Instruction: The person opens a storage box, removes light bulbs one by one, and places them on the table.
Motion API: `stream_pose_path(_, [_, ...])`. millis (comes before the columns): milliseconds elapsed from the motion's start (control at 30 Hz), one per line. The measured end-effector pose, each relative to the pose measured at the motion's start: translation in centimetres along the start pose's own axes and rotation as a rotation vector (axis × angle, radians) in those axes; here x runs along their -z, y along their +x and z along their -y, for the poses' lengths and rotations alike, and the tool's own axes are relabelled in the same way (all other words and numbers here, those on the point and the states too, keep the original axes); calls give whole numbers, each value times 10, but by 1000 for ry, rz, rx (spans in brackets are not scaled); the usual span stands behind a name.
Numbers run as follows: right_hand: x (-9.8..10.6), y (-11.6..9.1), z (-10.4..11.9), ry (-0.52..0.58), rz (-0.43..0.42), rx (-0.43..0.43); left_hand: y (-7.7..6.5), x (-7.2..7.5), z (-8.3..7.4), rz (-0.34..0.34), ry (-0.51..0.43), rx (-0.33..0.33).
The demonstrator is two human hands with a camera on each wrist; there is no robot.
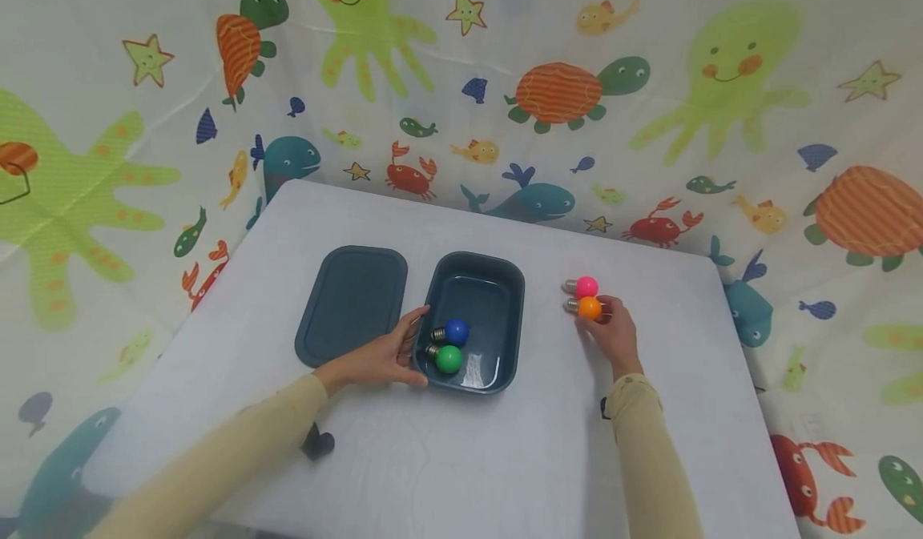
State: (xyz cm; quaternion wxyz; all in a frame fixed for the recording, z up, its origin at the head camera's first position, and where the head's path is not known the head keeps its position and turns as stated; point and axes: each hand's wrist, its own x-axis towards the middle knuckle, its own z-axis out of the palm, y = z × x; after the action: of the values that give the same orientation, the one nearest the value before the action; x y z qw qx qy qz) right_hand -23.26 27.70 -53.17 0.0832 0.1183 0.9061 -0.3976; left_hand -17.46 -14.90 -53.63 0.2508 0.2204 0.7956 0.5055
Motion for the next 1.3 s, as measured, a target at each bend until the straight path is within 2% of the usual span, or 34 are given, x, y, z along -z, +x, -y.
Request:
stream_pose_path(400, [1,6,-1,10,0,9,6,0,0,-6,17,-8])
stream_pose_path(933, [7,19,1,27,1,-41,16,-1,-5,-14,18,-14])
stream_pose_path(1100, [19,23,13,35,-43,-9,19,0,-4,-19,9,-21])
stream_pose_path(1300, [24,22,44,71,-54,23,21,2,-4,-32,15,-31])
